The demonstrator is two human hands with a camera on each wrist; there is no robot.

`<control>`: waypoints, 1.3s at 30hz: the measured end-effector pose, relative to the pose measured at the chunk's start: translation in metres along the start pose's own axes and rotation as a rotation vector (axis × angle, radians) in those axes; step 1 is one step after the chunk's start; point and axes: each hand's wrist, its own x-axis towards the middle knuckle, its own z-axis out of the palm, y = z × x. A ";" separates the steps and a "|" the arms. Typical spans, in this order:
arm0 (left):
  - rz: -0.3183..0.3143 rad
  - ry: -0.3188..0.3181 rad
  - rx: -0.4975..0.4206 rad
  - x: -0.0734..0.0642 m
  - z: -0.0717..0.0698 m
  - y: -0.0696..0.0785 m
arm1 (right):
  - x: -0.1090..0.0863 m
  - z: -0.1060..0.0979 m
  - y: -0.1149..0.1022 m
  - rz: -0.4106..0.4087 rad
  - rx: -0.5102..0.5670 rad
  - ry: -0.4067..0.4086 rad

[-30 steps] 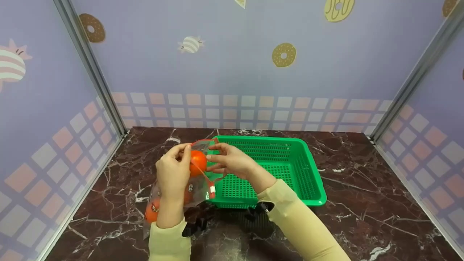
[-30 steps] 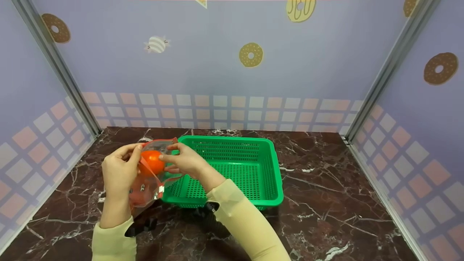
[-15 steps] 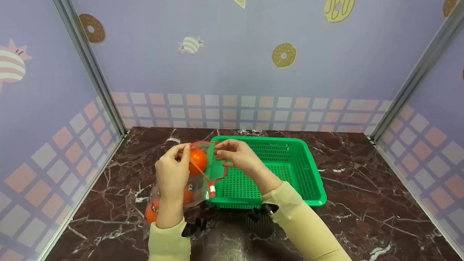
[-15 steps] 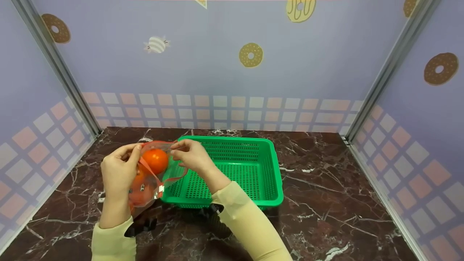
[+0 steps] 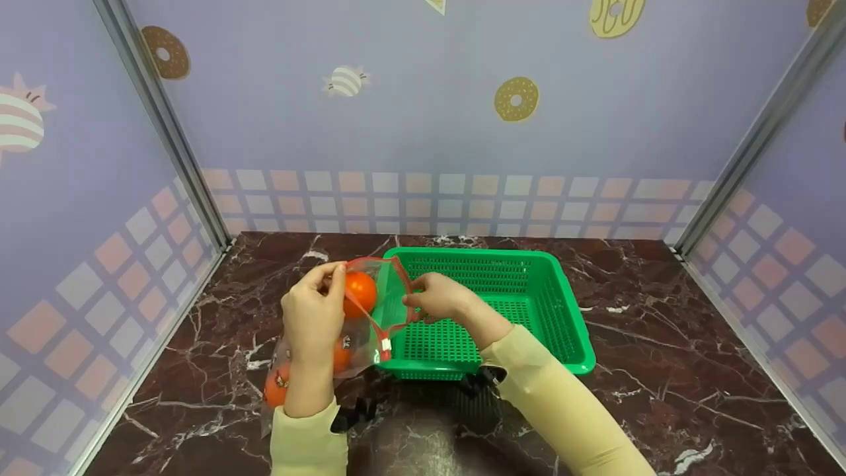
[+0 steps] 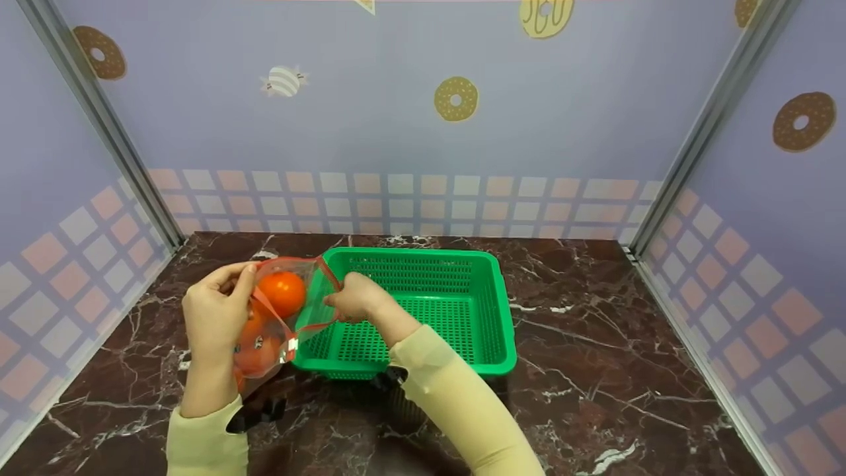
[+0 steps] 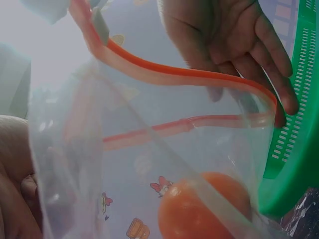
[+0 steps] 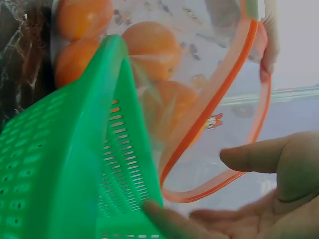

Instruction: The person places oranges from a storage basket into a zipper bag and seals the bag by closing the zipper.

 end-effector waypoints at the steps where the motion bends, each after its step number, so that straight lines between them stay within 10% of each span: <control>1: -0.002 0.001 0.002 0.000 0.000 0.000 | 0.002 0.000 0.001 0.005 0.009 -0.026; 19: 0.008 0.019 0.065 0.012 -0.012 0.000 | 0.014 0.004 0.002 -0.039 0.099 -0.003; 31: -0.132 -0.156 0.332 0.064 -0.066 0.017 | 0.007 -0.002 -0.058 -0.245 0.257 0.171; 39: -0.153 -0.185 0.362 0.083 -0.079 0.024 | 0.009 0.007 -0.106 -0.316 0.237 0.251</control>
